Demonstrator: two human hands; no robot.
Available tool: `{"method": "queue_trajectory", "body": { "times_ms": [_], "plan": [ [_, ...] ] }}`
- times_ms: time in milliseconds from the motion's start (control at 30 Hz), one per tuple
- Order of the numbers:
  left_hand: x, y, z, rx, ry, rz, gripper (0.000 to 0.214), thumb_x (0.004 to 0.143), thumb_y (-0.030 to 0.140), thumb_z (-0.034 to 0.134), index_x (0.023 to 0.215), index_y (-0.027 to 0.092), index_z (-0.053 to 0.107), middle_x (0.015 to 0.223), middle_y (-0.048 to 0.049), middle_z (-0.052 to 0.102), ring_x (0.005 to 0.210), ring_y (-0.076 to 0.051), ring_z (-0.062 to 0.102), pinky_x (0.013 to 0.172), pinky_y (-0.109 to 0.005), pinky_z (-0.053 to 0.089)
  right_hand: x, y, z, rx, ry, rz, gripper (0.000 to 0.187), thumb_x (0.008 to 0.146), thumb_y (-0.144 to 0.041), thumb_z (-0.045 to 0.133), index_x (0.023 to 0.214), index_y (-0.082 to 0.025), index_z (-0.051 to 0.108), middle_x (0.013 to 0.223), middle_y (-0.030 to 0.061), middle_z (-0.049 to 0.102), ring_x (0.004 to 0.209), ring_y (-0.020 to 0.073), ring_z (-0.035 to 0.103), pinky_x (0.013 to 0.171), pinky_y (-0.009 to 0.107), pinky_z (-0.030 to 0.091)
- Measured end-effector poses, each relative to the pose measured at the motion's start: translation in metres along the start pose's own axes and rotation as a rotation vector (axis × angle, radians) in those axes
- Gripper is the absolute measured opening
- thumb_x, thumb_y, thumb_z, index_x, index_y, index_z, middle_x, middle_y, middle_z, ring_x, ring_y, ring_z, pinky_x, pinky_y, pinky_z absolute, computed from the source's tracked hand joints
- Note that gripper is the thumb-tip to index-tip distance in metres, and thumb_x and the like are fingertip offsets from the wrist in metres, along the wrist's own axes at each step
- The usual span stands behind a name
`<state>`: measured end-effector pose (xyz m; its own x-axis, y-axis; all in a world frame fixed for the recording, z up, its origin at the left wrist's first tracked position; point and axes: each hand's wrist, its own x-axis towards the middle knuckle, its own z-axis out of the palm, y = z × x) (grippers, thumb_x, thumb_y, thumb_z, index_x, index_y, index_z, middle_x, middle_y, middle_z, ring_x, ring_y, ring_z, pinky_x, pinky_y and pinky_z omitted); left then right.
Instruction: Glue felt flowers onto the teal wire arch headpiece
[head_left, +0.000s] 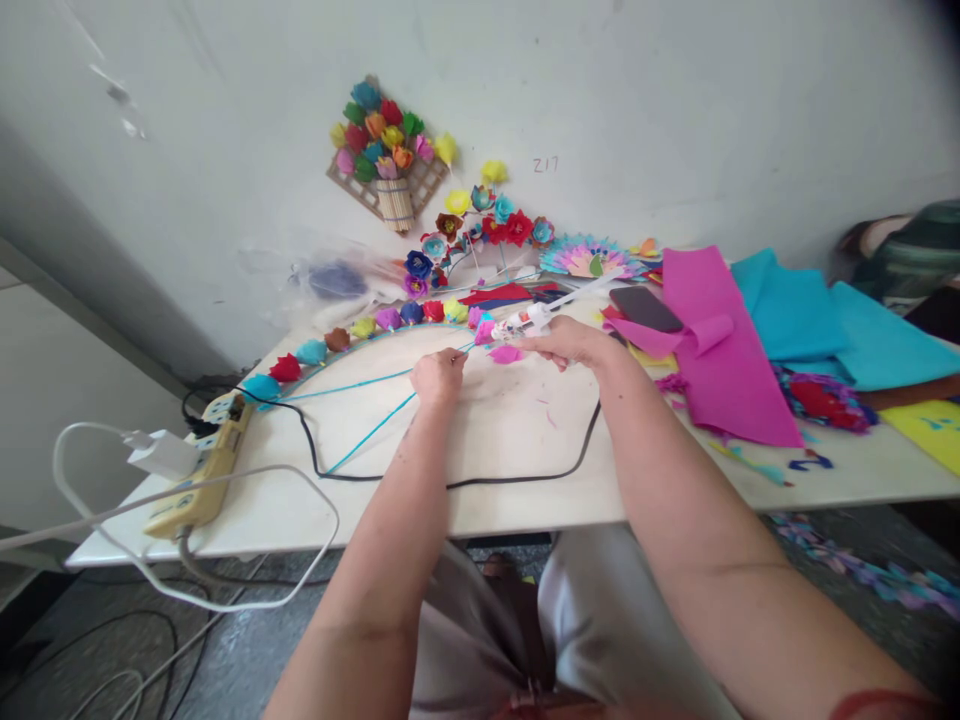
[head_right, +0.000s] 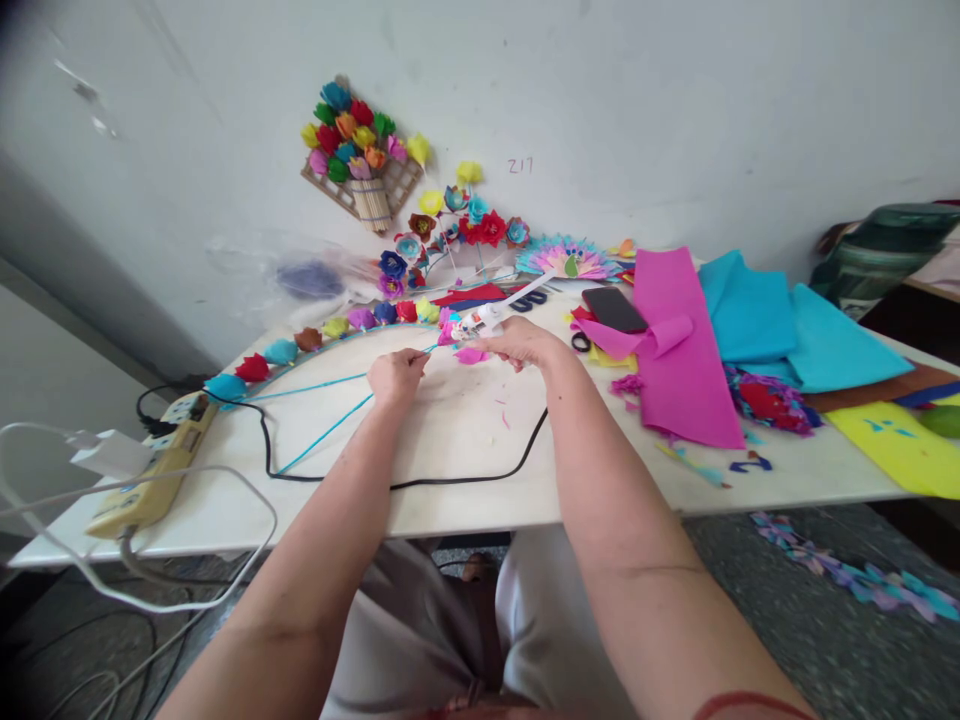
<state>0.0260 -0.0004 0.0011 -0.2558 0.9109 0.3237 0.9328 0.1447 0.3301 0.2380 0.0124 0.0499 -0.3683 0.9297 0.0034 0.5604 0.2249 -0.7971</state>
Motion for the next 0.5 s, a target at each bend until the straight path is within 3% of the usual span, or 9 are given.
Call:
{"method": "queue_trajectory", "body": {
  "times_ms": [500],
  "plan": [
    [-0.0004, 0.0002, -0.0004, -0.01, -0.016, -0.003, 0.031, 0.075, 0.049, 0.042, 0.092, 0.034, 0.064, 0.081, 0.0005, 0.067, 0.078, -0.015, 0.056, 0.064, -0.023, 0.036, -0.0012, -0.001, -0.0002, 0.014, 0.034, -0.014, 0.037, 0.065, -0.049, 0.06, 0.06, -0.017, 0.043, 0.041, -0.0049, 0.04, 0.032, 0.004, 0.035, 0.031, 0.018, 0.032]
  ]
}}
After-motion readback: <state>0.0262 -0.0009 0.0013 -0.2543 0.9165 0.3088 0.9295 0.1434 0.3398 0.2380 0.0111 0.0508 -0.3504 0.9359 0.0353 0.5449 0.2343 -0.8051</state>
